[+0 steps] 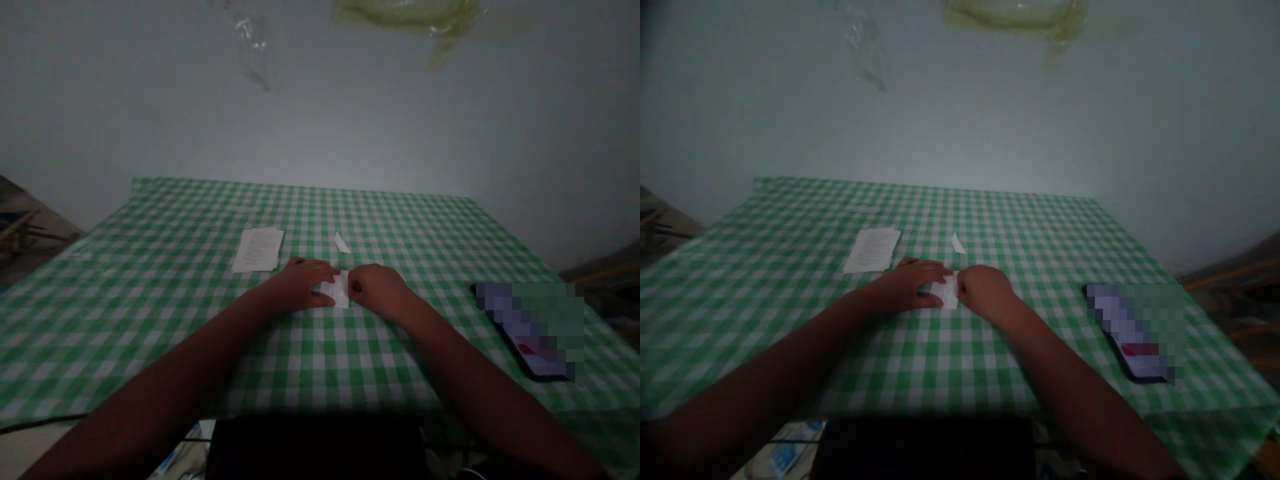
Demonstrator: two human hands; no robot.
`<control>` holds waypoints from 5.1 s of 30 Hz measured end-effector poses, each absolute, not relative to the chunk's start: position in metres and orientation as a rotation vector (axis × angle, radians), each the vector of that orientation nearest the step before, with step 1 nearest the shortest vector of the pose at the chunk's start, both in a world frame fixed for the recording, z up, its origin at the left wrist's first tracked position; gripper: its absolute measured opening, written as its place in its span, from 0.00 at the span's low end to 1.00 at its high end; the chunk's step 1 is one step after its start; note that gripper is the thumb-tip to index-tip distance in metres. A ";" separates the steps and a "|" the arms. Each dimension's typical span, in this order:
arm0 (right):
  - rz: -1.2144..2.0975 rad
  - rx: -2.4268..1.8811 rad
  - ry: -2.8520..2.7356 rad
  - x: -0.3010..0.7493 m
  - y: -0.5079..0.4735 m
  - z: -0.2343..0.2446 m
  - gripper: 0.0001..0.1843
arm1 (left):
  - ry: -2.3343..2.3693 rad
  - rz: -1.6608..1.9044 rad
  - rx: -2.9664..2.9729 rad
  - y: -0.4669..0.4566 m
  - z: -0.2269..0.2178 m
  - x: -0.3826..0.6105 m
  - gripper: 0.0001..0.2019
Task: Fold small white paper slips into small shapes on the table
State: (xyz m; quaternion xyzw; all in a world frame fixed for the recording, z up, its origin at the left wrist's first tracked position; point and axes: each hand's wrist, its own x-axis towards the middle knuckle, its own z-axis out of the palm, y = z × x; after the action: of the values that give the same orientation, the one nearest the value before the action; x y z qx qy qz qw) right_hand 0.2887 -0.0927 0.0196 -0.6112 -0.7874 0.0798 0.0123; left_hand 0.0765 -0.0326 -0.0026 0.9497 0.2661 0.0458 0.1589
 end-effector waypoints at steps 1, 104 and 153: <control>0.233 -1.918 -2.429 0.288 -0.090 0.019 0.08 | 0.758 0.131 2.715 -0.032 -0.003 0.076 0.28; 0.658 -1.600 -2.352 0.291 -0.089 0.013 0.03 | 0.979 0.289 2.612 -0.042 -0.003 0.087 0.23; 0.441 -1.711 -2.286 0.292 -0.076 0.007 0.04 | 1.005 0.338 2.660 -0.041 -0.006 0.088 0.24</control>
State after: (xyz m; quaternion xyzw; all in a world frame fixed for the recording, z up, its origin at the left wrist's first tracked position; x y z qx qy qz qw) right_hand 0.2919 -0.0760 0.0071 -0.5875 -0.7849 0.1515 0.1255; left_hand 0.0881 -0.0411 -0.0062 0.9199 0.3477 0.1169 0.1384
